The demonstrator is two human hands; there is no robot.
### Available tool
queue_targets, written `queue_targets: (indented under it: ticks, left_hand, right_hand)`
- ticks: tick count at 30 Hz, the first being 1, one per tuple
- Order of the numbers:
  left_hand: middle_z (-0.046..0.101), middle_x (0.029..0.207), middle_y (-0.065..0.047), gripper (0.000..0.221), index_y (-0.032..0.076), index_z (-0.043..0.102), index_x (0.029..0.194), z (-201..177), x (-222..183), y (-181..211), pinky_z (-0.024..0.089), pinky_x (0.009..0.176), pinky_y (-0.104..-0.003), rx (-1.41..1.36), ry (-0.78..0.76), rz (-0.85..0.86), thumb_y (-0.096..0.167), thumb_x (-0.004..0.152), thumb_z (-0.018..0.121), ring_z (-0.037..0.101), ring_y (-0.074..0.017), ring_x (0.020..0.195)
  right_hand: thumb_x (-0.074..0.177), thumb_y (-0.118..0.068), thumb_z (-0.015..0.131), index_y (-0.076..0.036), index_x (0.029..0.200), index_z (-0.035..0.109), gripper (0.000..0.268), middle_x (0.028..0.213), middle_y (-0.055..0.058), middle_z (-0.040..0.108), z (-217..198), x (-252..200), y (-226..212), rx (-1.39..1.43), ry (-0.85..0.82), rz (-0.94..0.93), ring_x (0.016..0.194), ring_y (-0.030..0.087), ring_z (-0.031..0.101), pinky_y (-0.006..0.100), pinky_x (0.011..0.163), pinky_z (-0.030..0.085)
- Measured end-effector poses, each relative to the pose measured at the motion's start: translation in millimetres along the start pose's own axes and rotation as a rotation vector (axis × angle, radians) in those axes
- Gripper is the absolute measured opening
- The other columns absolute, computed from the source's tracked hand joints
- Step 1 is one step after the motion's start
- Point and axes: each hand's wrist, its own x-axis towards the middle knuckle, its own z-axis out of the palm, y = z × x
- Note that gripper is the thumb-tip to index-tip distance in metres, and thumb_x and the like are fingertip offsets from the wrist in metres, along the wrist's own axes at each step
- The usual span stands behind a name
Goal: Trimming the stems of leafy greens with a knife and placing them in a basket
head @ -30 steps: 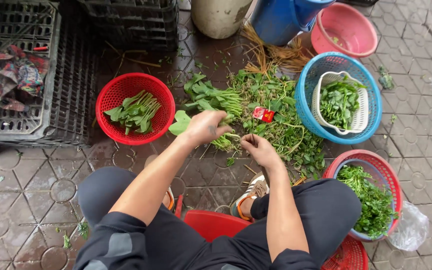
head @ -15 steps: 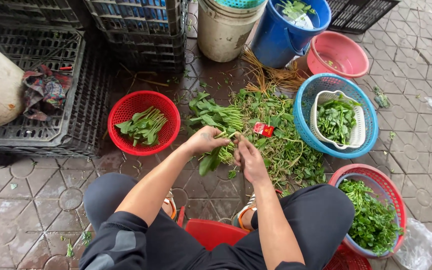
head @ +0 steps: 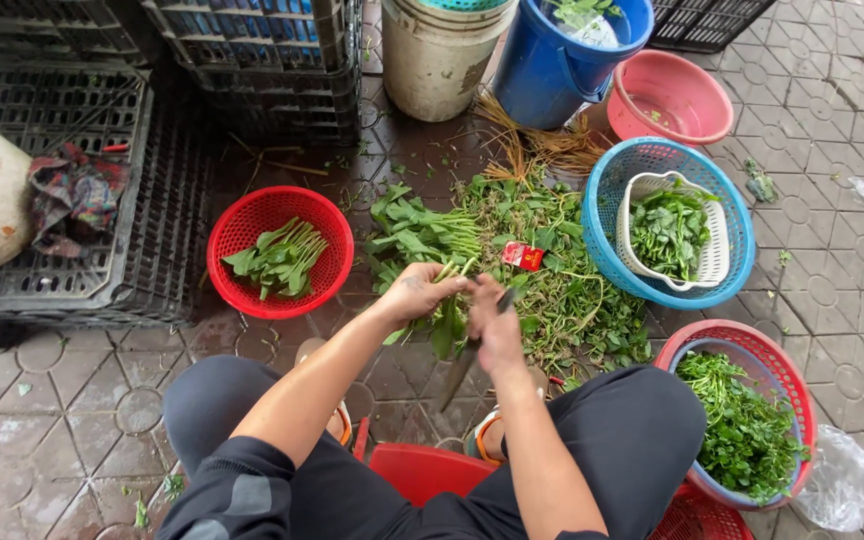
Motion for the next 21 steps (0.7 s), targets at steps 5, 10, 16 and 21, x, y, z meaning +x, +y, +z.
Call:
queue_targets:
  ticks: [5, 10, 16, 21]
  left_hand:
    - [0.067, 0.069, -0.005, 0.025, 0.002, 0.071, 0.093, 4, -2, 12, 0.044, 0.039, -0.017, -0.185, 0.041, 0.055, 0.026, 0.094, 0.076, 0.05, -0.0027, 0.043]
    - [0.069, 0.072, -0.013, 0.027, 0.0, 0.07, 0.098, -18, 6, -11, 0.06, 0.049, -0.029, -0.323, 0.129, 0.104, 0.026, 0.101, 0.068, 0.069, -0.0164, 0.054]
    - [0.076, 0.108, -0.023, 0.031, -0.007, 0.066, 0.118, -28, -11, -12, 0.066, 0.076, -0.039, -0.593, -0.025, 0.059, 0.02, 0.105, 0.059, 0.078, -0.0272, 0.091]
    - [0.076, 0.111, -0.024, 0.031, -0.007, 0.068, 0.119, -21, -16, -6, 0.065, 0.079, -0.039, -0.601, -0.045, 0.13, 0.02, 0.106, 0.059, 0.077, -0.0278, 0.097]
  right_hand:
    - [0.087, -0.012, 0.086, -0.002, 0.106, 0.072, 0.026, 0.081, 0.004, 0.074, 18, -1, 6, -0.235, 0.102, -0.186, 0.068, 0.007, 0.067, 0.02, 0.063, 0.053]
    - [0.087, -0.01, 0.084, -0.001, 0.103, 0.075, 0.02, 0.077, 0.006, 0.072, 29, -10, -17, -0.352, 0.022, -0.29, 0.069, 0.007, 0.063, 0.022, 0.063, 0.053]
    - [0.087, -0.005, 0.083, -0.002, 0.102, 0.078, 0.015, 0.078, 0.006, 0.074, 44, -15, -20, -0.393, -0.106, -0.379, 0.072, 0.002, 0.061, 0.02, 0.064, 0.054]
    - [0.088, -0.006, 0.083, -0.001, 0.101, 0.078, 0.015, 0.074, 0.006, 0.072, 50, -14, -25, -0.379, -0.124, -0.352, 0.068, 0.002, 0.059, 0.019, 0.058, 0.05]
